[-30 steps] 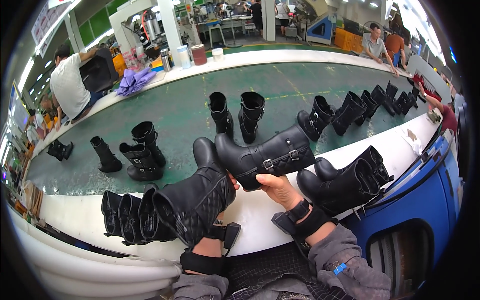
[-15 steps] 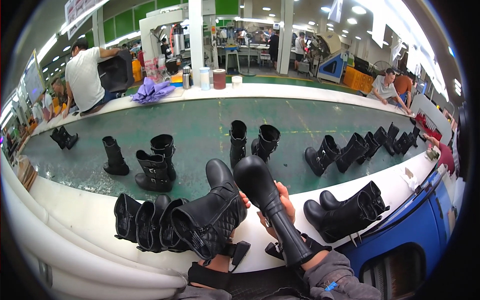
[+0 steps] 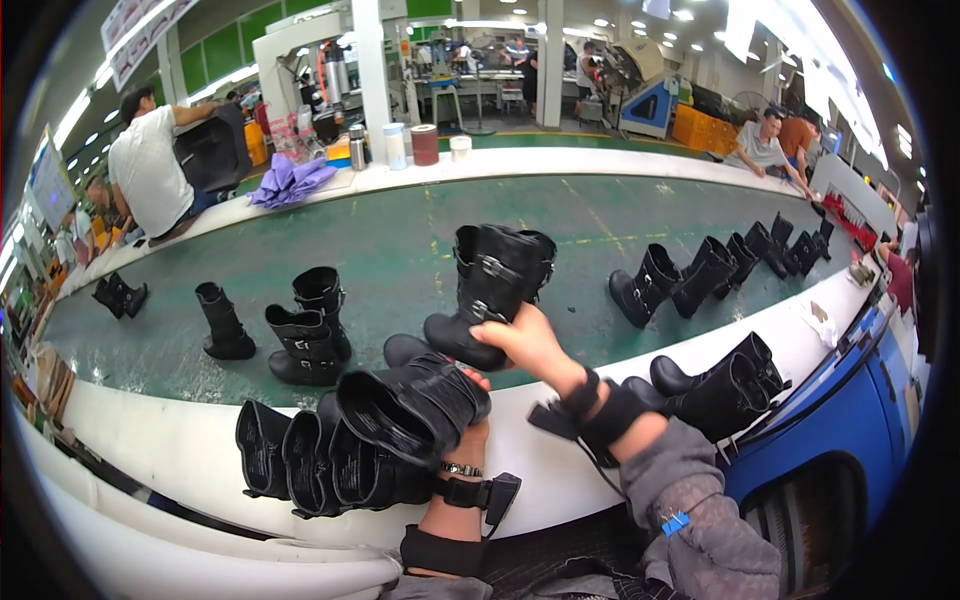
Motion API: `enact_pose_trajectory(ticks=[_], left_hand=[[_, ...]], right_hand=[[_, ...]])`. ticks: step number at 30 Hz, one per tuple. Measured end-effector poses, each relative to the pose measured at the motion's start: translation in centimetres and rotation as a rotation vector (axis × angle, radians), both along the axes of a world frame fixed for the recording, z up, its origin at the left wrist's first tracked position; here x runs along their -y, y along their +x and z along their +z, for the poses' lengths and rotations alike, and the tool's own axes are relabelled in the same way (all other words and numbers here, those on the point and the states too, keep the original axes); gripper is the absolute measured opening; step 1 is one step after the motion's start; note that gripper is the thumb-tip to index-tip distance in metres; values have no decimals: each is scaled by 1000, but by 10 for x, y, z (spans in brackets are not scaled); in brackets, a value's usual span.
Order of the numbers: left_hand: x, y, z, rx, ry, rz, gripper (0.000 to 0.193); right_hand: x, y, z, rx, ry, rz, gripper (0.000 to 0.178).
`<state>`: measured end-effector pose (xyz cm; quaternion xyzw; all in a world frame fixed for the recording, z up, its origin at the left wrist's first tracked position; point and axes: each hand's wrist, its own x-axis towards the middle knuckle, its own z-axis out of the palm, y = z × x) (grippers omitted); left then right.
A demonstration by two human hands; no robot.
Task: Inspect pairs of black boots for quality control at a factory conveyor belt.
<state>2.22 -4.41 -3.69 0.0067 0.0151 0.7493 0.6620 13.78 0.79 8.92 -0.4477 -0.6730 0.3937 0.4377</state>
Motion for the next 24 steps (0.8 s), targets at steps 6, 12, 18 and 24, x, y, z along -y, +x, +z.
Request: enact_pose_trajectory(ticks=[6,12,18,24], left_hand=[[2,-9,5,-133,-19,88,73],[-3,-22,-3,-22,12,29,73],[-4,-25,-5,-105,185,-58,73],[14,-38,-3,92,-119,-328,73]], right_hand=[[-72,-66,-18,35,22,57,46],[-89,-72,-45,108,-40,149,45],[-38,-36,-59,-235,-74,-44,36],[54,37,-52,-145,169,-287,45]])
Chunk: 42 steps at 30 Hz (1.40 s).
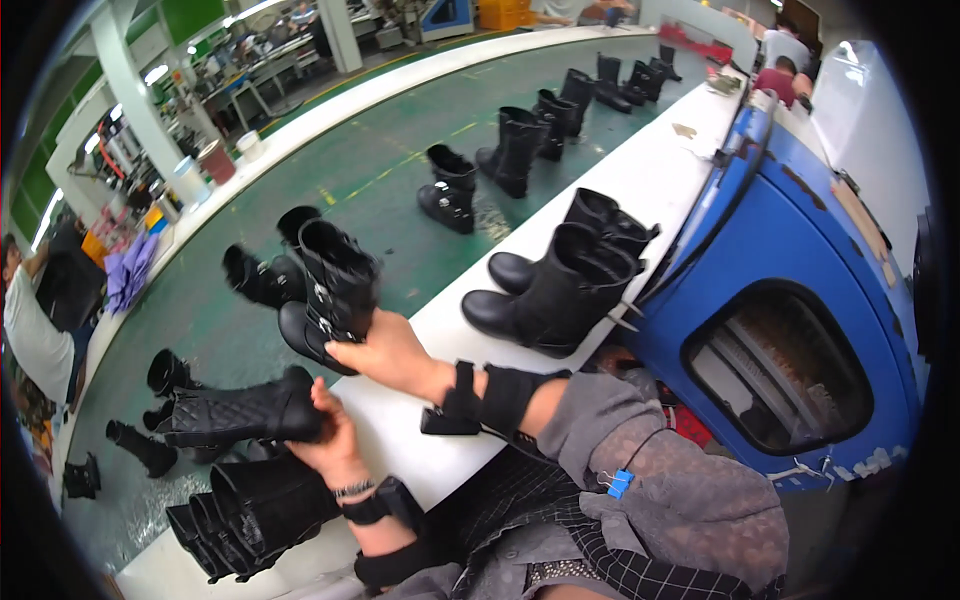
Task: Inspect pairs of black boots for quality control at a factory conveyor belt.
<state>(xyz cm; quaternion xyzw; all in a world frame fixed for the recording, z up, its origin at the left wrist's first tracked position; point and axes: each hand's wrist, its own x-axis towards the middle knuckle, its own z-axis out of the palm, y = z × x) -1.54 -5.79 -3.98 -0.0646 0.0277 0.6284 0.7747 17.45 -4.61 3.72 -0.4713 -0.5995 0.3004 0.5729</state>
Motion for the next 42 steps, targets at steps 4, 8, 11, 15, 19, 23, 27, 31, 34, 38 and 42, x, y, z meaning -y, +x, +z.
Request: enact_pose_trajectory(ticks=[4,8,11,15,19,23,27,31,34,38,42], left_hand=[[48,11,4,163,107,-32,76],[115,39,26,144,32,102,94],[160,74,44,-262,3,164,96],[151,117,56,-728,311,168,70],[113,126,69,-1000,325,36,57],[91,133,76,-958,477,90,53],[72,136,77,-989,632,104,51],[59,131,67,-1157,694,182,48],[53,126,54,-1165,689,103,48],[49,123,43,-1154,661,7,45],[48,112,49,-1128,684,-36,46]], right_hand=[[68,39,-6,12,148,-103,38],[121,59,-22,190,410,-217,39],[150,64,-40,-623,-59,178,43],[168,79,-51,161,623,-14,52],[193,111,-21,569,394,250,52],[199,193,11,729,284,-250,37],[190,209,11,821,292,-319,25],[191,236,5,783,130,-362,14],[180,252,-12,1011,85,-543,61],[149,259,-37,1297,-489,-362,74],[136,268,-52,1349,-485,-452,59]])
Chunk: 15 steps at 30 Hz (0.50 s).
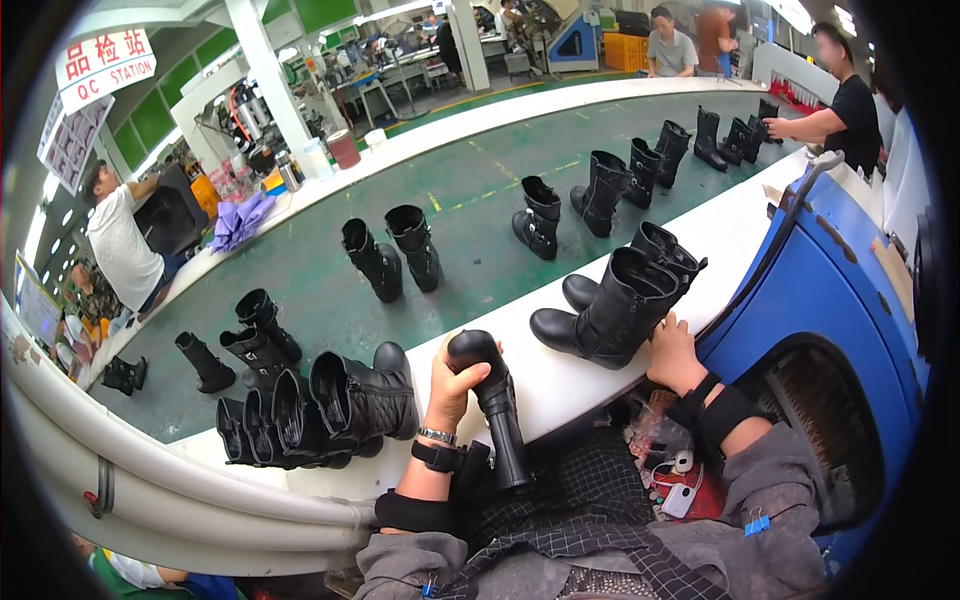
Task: Inspect pairs of black boots for quality control at a factory conveyor belt.
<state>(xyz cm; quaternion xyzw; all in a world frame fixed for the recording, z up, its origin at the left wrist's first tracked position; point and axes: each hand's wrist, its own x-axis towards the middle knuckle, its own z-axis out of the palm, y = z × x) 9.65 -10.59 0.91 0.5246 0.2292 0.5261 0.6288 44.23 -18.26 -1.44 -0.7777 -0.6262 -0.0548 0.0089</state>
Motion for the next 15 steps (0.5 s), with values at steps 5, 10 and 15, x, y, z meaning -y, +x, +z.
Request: enact_pose_trajectory(ticks=[5,10,15], left_hand=[[-5,-2,18,-60,-7,128,29],[-10,8,30,-49,-3,200,18],[-9,17,26,-164,104,276,25]], right_hand=[[-1,20,1,-50,53,47,45],[11,31,49,-1404,-1,-489,33],[59,-11,96,-1373,794,25,38]])
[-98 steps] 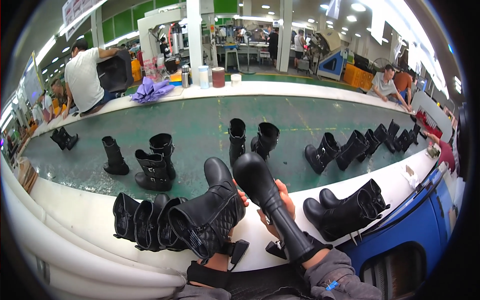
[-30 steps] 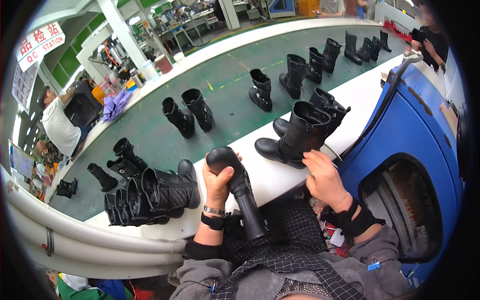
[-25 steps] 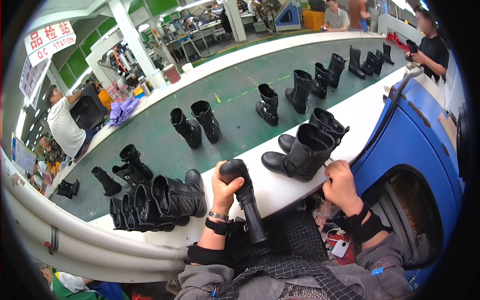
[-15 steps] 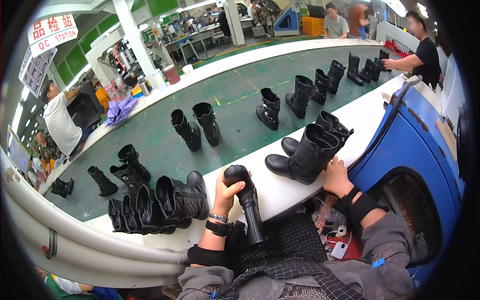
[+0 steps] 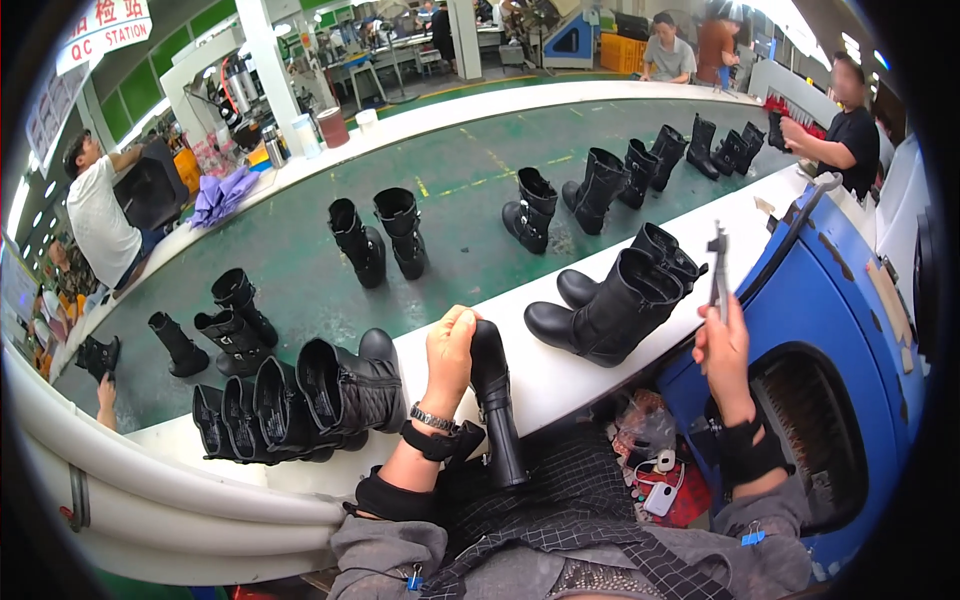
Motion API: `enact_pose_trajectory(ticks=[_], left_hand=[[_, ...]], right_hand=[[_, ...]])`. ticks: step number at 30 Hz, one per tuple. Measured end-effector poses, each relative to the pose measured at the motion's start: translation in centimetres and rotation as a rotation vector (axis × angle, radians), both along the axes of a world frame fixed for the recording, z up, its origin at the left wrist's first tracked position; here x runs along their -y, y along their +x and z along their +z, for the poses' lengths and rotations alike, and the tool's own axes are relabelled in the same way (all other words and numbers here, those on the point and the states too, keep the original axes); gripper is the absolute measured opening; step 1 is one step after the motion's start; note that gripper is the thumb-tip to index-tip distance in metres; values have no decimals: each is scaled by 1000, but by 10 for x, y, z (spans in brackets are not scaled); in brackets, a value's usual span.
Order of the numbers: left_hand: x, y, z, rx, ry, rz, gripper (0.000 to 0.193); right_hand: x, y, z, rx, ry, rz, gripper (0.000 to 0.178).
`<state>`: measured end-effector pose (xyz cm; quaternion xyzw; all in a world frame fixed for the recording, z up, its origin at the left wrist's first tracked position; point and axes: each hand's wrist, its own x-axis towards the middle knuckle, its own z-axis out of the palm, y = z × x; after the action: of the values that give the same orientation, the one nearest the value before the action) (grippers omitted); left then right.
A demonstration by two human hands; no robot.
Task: Inspect pairs of black boots for quality control at a factory conveyor belt.
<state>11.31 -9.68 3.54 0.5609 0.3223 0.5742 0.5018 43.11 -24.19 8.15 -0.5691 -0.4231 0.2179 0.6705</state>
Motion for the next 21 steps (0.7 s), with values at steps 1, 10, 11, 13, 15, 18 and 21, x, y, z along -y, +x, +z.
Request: enact_pose_trajectory(ticks=[1,10,11,13,15,18,21], left_hand=[[1,0,-2,-11,12,0,24],[3,5,-8,-206,88,-69,39],[4,4,-8,-229,95,-45,40],[4,3,-7,-222,122,-45,39],[3,0,-6,-230,148,-32,37],[3,-2,-8,-271,169,-15,36],[3,-3,-8,-189,107,-85,35]], right_hand=[[9,-7,14,68,63,26,40],[0,-92,100,151,-711,831,55],[-3,-95,103,182,-628,863,51],[-13,-96,106,144,-440,832,50],[-23,-102,107,118,-155,822,51],[-43,-116,112,479,-586,882,49],[-54,-114,130,494,-757,871,47]])
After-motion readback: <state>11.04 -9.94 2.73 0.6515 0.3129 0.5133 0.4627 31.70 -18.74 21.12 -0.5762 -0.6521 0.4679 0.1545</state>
